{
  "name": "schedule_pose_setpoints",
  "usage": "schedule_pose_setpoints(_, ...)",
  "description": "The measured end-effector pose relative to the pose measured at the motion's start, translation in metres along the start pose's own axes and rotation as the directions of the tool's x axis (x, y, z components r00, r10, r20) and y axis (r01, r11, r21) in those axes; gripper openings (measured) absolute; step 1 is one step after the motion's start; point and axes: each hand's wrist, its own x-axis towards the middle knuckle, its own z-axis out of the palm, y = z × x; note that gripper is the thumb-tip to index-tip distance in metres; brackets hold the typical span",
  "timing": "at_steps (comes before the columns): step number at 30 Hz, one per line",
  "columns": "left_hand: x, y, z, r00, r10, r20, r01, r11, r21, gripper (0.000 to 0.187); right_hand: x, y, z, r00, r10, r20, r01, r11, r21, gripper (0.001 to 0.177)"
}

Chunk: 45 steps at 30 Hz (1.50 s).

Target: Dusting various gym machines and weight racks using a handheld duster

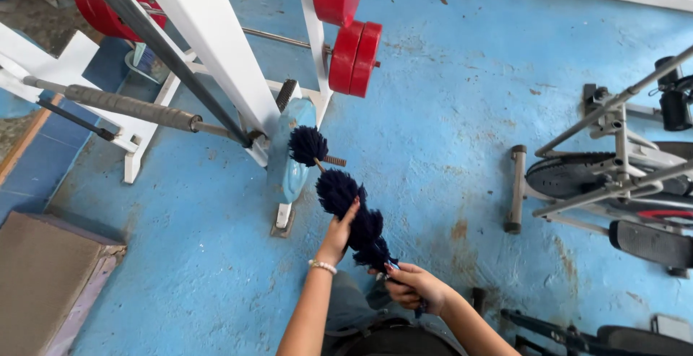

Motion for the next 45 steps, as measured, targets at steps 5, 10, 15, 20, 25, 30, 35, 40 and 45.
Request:
schedule_pose_setpoints(5,0.022,0.046,-0.04,0.964,-0.188,0.187,0.025,0.768,0.64,0.063,0.027,-0.037,-0.029,0.924,-0.222,-0.312,0.09,0.917,-0.388,0.036)
schedule_pose_setpoints(10,0.05,0.105,-0.106,0.875,0.399,0.274,-0.483,0.691,0.538,0.038,0.103,-0.057,-0.036,0.577,-0.441,-0.688,0.273,0.897,-0.347,0.055)
schedule_pose_setpoints(15,0.003,0.236,-0.127,0.847,0.529,0.059,-0.441,0.635,0.635,0.038,0.217,-0.056,0.004,0.361,-0.492,-0.792,0.392,0.851,-0.35,0.05)
schedule_pose_setpoints(20,0.057,0.208,-0.167,0.852,0.522,-0.03,-0.338,0.593,0.731,0.033,0.322,-0.021,-0.001,0.318,-0.625,-0.713,0.074,0.766,-0.638,0.06)
schedule_pose_setpoints(25,0.111,0.141,-0.161,0.756,0.565,0.332,-0.516,0.202,0.832,0.086,0.409,0.036,-0.127,0.175,-0.604,-0.778,-0.274,0.729,-0.627,0.057)
schedule_pose_setpoints(30,0.144,0.107,-0.148,0.795,0.496,0.348,-0.428,0.052,0.902,0.112,0.41,0.025,-0.038,0.166,-0.654,-0.738,-0.251,0.696,-0.673,0.056)
schedule_pose_setpoints(35,0.147,0.101,-0.144,0.81,0.46,0.364,-0.317,-0.18,0.931,0.122,0.421,0.035,-0.093,0.09,-0.676,-0.732,-0.306,0.68,-0.666,0.055)
schedule_pose_setpoints(40,0.153,0.101,-0.153,0.863,0.313,0.397,-0.34,-0.222,0.914,0.127,0.404,0.026,-0.067,0.046,-0.754,-0.656,-0.346,0.604,-0.718,0.052)
schedule_pose_setpoints(45,0.16,0.097,-0.16,0.863,0.301,0.405,-0.351,-0.219,0.91,0.13,0.414,0.012,-0.096,0.187,-0.602,-0.776,-0.424,0.663,-0.617,0.049)
